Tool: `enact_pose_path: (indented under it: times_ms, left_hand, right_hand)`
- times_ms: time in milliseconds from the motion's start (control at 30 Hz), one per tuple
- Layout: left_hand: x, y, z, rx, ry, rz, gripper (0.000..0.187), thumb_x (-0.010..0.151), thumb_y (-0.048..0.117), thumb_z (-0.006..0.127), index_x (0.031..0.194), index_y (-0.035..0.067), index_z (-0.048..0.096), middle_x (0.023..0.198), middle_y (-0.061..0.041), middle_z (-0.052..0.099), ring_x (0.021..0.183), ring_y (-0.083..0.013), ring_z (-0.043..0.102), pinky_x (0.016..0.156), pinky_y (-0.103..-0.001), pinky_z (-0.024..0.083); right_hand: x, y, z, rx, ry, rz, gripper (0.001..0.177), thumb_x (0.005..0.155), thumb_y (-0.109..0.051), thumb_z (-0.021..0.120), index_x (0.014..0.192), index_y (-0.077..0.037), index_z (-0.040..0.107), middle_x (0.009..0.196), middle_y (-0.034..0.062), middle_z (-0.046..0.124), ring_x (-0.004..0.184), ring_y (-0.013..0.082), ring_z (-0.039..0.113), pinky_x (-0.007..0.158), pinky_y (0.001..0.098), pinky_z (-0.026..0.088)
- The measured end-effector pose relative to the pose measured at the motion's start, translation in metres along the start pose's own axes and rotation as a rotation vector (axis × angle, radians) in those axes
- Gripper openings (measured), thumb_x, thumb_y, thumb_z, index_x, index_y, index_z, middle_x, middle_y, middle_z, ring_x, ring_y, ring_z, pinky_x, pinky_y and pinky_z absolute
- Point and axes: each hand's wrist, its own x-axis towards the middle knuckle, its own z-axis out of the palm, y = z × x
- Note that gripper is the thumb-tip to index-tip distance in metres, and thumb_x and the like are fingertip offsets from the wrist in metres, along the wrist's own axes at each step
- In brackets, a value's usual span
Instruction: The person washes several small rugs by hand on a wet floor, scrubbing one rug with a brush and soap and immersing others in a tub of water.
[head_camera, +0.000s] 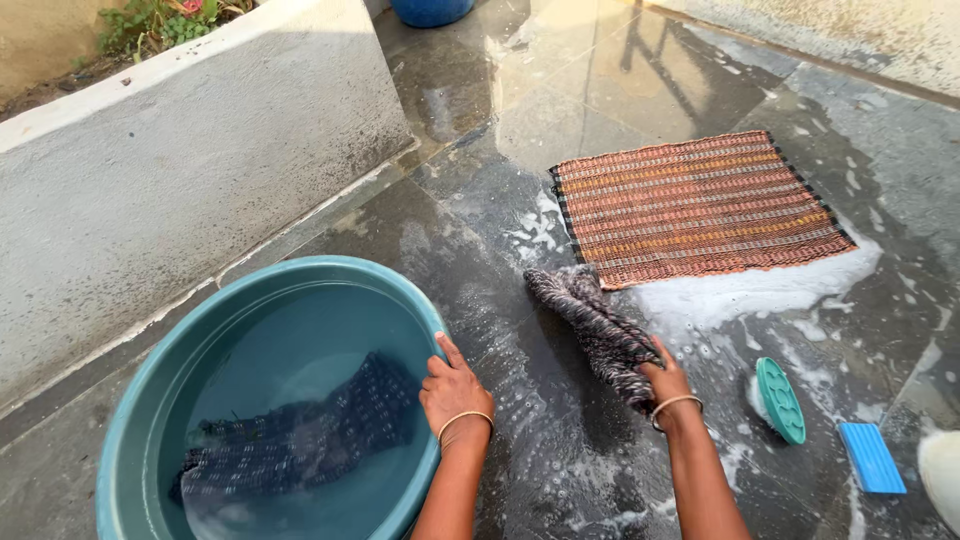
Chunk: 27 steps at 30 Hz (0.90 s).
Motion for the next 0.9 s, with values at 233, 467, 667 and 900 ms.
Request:
enact_pose_path:
  times_ms: [233, 467, 667, 900]
  left_hand:
    - [0.004, 0.002, 0.012, -0.009, 0.122, -0.014, 0.084, 0.085, 0.021, 0.062, 0.158, 0.002, 0.025, 0.103, -0.010, 0.055, 0.073, -0.0216, 0.063, 0.065, -0.035, 0.055]
    - [0.001, 0.001, 0.010, -0.022, 0.088, -0.031, 0.082, 0.086, 0.021, 0.060, 0.158, 0.002, 0.025, 0.103, -0.010, 0.055, 0.073, -0.0221, 0.064, 0.065, -0.036, 0.055]
    - [0.001, -0.003, 0.006, -0.038, 0.024, -0.026, 0.086, 0.083, 0.019, 0.060, 0.159, 0.002, 0.022, 0.105, -0.011, 0.054, 0.074, -0.0237, 0.064, 0.066, -0.036, 0.055]
    - [0.001, 0.000, 0.009, -0.042, 0.065, -0.020, 0.083, 0.085, 0.020, 0.060, 0.158, 0.002, 0.025, 0.104, -0.010, 0.054, 0.074, -0.0230, 0.064, 0.066, -0.036, 0.055]
  right_hand:
    - [-0.172, -0.110, -0.135, 1.776, -0.022, -0.161, 0.039, 0.103, -0.030, 0.067, 0.130, -0.002, 0.068, 0.116, 0.0247, 0.071, 0.098, 0.0381, 0.071, 0.076, 0.0428, 0.065]
    - [-0.209, -0.286, -0.114, 0.135, 1.204, -1.145, 0.085, 0.101, 0.015, 0.050, 0.162, -0.019, 0.002, 0.146, 0.0376, 0.032, 0.135, 0.0481, 0.048, 0.116, 0.0556, 0.047]
    - [-0.118, -0.105, 0.035, -0.766, 0.384, -0.677, 0.097, 0.093, 0.016, 0.050, 0.161, -0.046, 0.017, 0.143, 0.0281, 0.044, 0.096, 0.0342, 0.066, 0.061, 0.0379, 0.062]
    - [-0.062, 0.043, 0.063, -0.788, -0.283, -0.104, 0.077, 0.091, 0.001, 0.053, 0.154, -0.043, 0.039, 0.125, 0.0184, 0.056, 0.091, 0.0319, 0.065, 0.077, 0.0439, 0.055]
